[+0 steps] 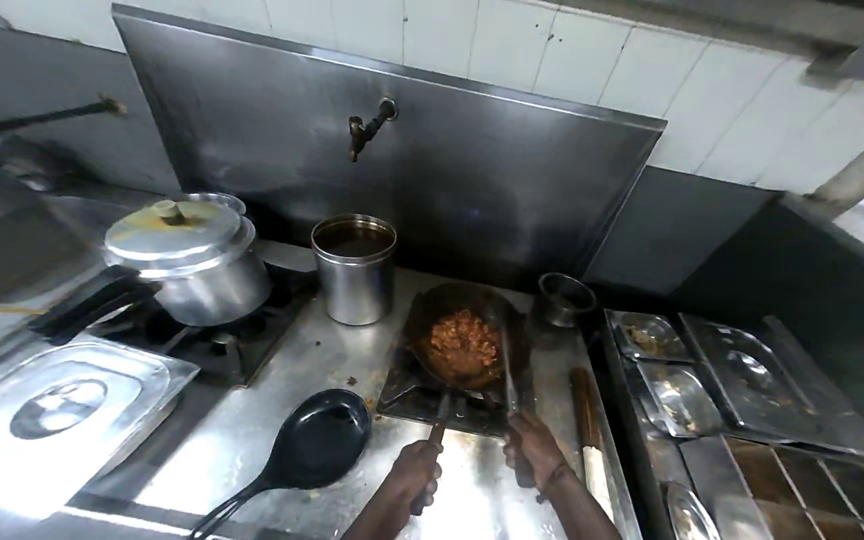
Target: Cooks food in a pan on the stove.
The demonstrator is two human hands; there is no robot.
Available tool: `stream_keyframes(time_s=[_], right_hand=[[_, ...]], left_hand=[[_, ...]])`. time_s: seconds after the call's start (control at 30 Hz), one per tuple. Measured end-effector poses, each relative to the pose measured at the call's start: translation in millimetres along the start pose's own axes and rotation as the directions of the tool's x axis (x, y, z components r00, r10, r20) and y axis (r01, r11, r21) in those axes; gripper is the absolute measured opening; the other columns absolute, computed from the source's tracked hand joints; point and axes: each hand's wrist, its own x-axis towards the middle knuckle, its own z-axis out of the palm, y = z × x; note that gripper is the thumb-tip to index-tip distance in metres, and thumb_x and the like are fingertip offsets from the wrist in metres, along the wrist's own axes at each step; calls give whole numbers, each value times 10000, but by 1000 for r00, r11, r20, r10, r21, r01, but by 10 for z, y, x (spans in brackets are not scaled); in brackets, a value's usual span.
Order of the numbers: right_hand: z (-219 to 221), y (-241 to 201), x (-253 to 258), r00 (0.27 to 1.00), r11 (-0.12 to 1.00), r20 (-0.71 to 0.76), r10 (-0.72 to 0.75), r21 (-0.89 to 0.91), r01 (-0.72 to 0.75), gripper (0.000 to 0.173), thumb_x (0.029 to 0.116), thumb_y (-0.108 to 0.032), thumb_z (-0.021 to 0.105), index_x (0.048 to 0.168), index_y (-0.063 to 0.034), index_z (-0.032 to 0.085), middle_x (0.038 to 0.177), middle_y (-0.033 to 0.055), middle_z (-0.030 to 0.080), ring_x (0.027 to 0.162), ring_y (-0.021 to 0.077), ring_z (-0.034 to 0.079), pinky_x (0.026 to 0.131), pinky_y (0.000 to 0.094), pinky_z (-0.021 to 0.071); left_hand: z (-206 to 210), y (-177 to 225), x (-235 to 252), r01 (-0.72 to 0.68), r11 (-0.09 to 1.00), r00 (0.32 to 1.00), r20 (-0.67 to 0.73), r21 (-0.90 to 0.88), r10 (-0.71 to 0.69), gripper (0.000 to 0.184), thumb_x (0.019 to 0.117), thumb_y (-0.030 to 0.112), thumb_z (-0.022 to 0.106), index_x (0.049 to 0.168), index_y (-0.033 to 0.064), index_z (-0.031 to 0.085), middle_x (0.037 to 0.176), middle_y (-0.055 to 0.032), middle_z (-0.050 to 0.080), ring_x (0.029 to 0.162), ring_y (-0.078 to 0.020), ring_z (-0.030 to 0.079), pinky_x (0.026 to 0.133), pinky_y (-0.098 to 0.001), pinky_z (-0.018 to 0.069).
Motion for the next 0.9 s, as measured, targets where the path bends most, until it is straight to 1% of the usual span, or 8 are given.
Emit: stream_keyframes(time_s=[0.1,0.27,0.37,0.47,0.53,0.6,0.77,0.9], right_hand=[[33,-9,118,981,998,190,44,-51,-35,477,1101,-285,476,1556,-190,371,756,59,543,502,151,524,449,299,486],[-638,74,-286,943,846,321,83,-524,103,628,1057,-301,548,1627,-271,284,890,73,600,540,157,539,490,340,508],[-1380,-90,-485,960,552,276,37,-807,211,617,1020,-292,623,1593,-291,394,1084,122,685,664,214,608,599,411,535],[-1756,-514,-676,992,93,116,-53,-988,120,589,1007,-340,636,1565,-354,444,1243,158,699,1091,346,677,990,557,508],[-1656,-718,-807,992,-172,36,-121,-985,15,588,1022,-363,588,1574,-423,396,1287,160,679,1145,387,664,986,588,507],[-1428,-770,-843,980,-294,57,-191,-956,-2,574,1023,-349,558,1568,-438,399,1283,171,673,1074,409,686,900,602,539],[-601,-663,-470,966,-189,117,-231,-979,74,588,1044,-336,510,1593,-451,332,1306,181,647,1036,412,689,872,607,545],[-365,-384,40,957,-51,-47,-286,-997,-64,603,1062,-307,488,1611,-443,279,1382,183,595,1037,397,693,869,588,556]], left_hand=[[-147,75,39,-3,996,1000,-8,90,4,297,1124,291,416,1297,73,522,714,-7,502,444,-83,441,404,-221,418],[-707,402,80,-17,948,1000,4,319,16,293,1113,295,446,1311,107,552,783,2,550,509,-69,468,452,-216,423],[-993,621,131,13,941,1000,-20,338,-6,264,1095,291,487,1265,113,581,765,5,557,509,-60,465,456,-205,413],[-1107,752,204,26,928,1000,-4,370,-26,259,1097,294,473,1254,116,578,744,0,544,491,-62,457,443,-199,407],[-1101,759,221,25,932,999,11,362,-31,237,1101,283,457,1219,112,573,721,-1,537,472,-61,449,425,-195,400],[-1015,689,192,24,942,1000,10,336,-29,241,1107,287,448,1209,109,575,721,3,537,467,-59,444,416,-192,395],[-444,212,82,-21,979,1000,13,204,19,296,1123,258,400,1316,83,540,754,0,535,489,-75,455,437,-221,414],[138,-172,64,-41,999,999,-13,-29,40,315,1126,268,405,1340,63,514,753,-27,546,480,-99,478,427,-237,431]])
